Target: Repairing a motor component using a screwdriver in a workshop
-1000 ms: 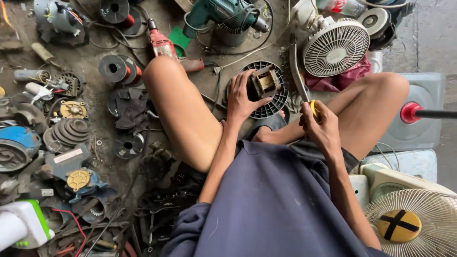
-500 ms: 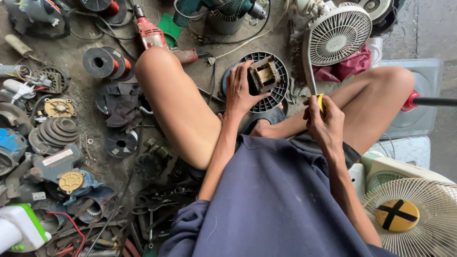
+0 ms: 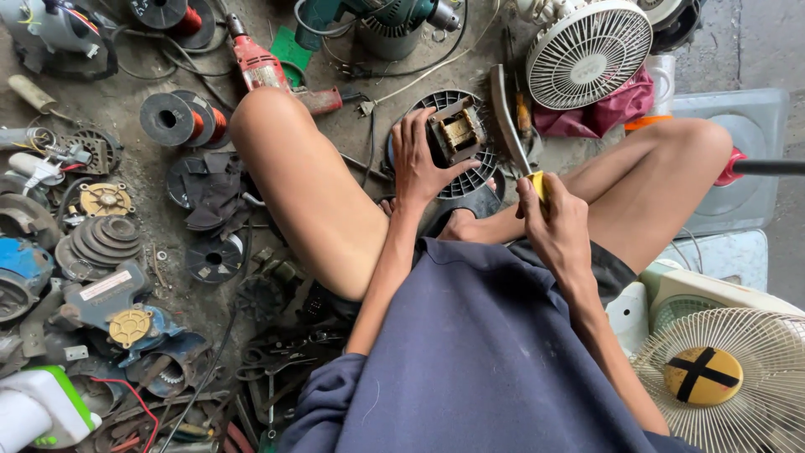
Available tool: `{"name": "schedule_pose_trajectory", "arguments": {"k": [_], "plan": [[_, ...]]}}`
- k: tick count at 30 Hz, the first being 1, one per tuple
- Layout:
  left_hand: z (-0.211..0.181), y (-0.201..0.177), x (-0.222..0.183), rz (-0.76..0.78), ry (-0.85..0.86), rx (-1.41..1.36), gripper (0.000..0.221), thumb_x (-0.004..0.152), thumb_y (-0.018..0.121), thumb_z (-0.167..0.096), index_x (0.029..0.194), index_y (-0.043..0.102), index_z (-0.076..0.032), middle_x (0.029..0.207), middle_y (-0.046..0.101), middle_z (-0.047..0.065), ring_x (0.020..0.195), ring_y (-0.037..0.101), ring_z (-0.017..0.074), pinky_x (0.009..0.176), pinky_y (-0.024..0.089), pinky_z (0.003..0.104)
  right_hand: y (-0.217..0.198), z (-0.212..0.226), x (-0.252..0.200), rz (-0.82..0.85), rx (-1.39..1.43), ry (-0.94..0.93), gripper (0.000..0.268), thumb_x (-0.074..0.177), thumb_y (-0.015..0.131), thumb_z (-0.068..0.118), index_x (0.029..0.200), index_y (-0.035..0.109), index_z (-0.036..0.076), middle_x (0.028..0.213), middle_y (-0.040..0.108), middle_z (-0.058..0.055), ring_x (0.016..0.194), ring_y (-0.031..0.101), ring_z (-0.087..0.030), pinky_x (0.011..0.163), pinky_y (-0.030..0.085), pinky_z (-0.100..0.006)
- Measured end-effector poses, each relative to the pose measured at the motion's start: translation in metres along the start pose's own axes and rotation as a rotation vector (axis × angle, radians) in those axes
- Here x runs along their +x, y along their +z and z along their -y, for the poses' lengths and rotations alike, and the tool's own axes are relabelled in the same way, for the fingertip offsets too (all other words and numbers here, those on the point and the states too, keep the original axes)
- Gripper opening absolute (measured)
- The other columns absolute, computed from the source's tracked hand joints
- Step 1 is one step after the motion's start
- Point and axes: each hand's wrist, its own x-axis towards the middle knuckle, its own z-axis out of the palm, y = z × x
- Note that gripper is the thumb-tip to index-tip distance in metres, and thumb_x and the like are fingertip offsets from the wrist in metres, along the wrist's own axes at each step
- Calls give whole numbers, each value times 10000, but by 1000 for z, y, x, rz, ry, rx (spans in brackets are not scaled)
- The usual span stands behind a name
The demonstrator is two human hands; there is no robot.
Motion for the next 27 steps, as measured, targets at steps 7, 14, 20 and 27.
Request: {"name": "schedule_pose_trajectory", "arguments": {"k": [7, 14, 20, 27], "plan": [[-8, -11, 6, -63, 7, -15, 967, 662, 871, -738, 1340, 568, -118, 1176, 615, 83, 1131, 593, 260, 1112, 361, 391, 4, 13, 14, -40, -122, -49, 334, 1144, 601, 313, 924, 602, 62, 595, 635, -61, 610, 644, -294, 612, 486, -397], [-10, -13, -2, 48, 16, 158, 972, 597, 965, -496, 1354, 514, -86, 1209, 563, 118, 1115, 547, 320, 1021, 429, 441, 7, 1, 18, -3, -175, -40, 360, 1145, 578, 357, 926, 606, 73, 592, 635, -44, 604, 649, -296, 622, 500, -396], [-23, -13, -4, -10, -78, 179, 964, 588, 953, -449, 1370, 497, -116, 1260, 530, 99, 1163, 523, 312, 1015, 440, 450, 10, 27, 11, 67, -229, -83, 340, 1112, 609, 314, 944, 597, 19, 597, 576, -176, 614, 654, -363, 581, 461, -425], [-7, -5, -5, -9, -93, 90, 1028, 481, 1000, -312, 1383, 545, -128, 1281, 565, 65, 1223, 524, 281, 1083, 386, 431, 7, 20, 13, 130, -297, -119, 327, 1091, 632, 288, 937, 570, 6, 597, 540, -212, 606, 626, -405, 566, 451, -449]]}}
